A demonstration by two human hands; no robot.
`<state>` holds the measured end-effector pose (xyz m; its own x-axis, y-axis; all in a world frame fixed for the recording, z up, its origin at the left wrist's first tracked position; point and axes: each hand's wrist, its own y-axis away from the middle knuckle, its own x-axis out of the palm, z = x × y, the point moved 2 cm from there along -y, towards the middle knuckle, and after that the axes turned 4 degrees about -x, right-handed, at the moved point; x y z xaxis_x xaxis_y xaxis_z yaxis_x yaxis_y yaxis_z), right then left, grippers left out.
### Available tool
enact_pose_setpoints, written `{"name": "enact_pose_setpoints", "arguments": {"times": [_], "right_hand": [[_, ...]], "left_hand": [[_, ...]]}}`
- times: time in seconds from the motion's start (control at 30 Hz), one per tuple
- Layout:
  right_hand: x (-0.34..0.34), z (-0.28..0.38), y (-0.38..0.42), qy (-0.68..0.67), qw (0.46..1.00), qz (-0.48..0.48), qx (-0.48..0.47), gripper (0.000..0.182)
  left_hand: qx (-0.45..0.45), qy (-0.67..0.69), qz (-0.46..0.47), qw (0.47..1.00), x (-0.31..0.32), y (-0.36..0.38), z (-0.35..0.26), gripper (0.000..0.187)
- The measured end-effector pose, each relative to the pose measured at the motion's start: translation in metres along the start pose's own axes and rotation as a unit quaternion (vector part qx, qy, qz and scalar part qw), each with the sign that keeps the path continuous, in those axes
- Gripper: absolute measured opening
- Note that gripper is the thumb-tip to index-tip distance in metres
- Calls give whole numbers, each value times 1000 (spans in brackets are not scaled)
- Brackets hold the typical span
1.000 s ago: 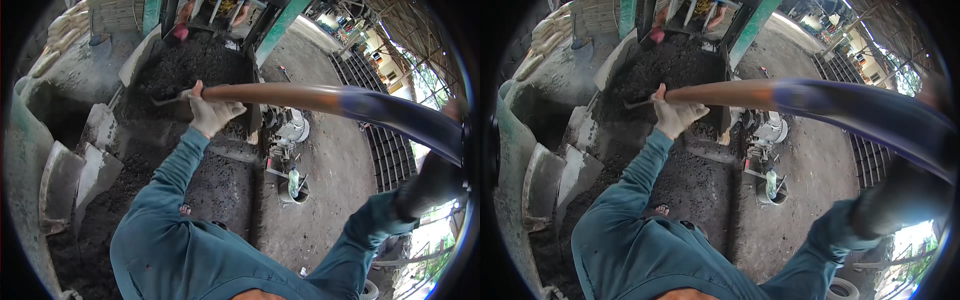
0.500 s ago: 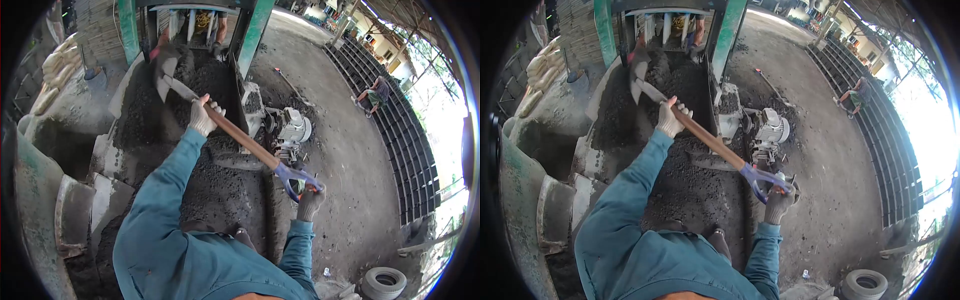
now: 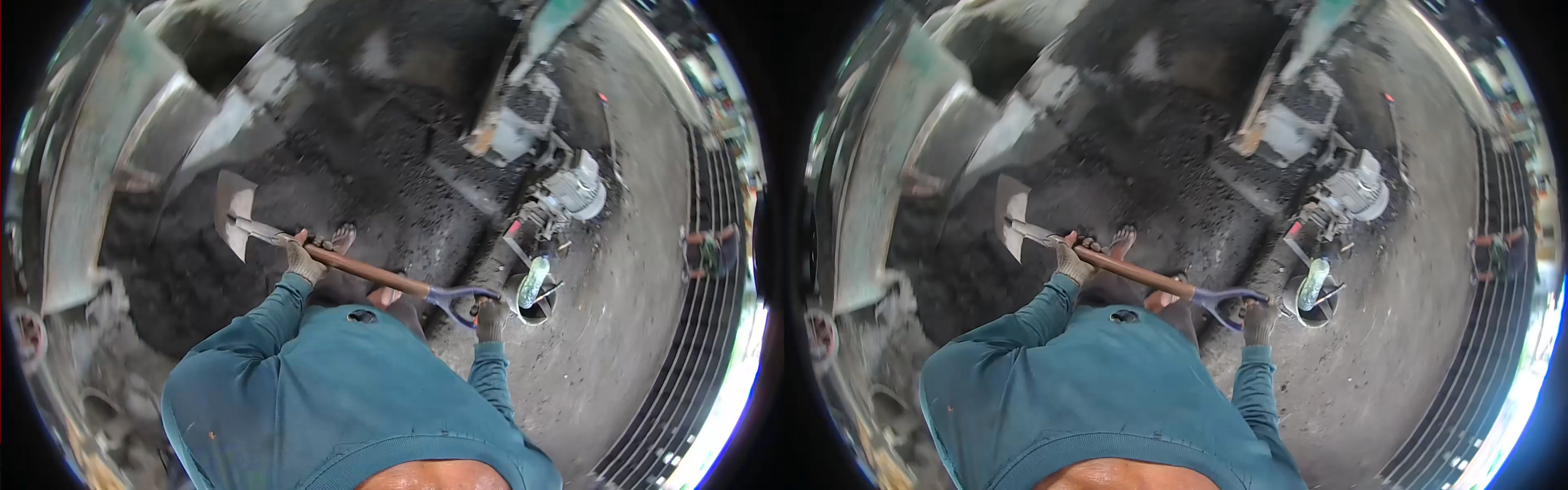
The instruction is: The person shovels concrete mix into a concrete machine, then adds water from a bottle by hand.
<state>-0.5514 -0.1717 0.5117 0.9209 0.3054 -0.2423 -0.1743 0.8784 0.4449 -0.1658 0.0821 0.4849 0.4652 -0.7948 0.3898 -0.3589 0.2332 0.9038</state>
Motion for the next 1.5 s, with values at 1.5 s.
{"name": "enact_pose_setpoints", "arguments": {"times": [1.5], "right_hand": [[391,-325,390,285,644,677,213,17]], "left_hand": [[198,535,-178,802,-628,258,333,50]]}}
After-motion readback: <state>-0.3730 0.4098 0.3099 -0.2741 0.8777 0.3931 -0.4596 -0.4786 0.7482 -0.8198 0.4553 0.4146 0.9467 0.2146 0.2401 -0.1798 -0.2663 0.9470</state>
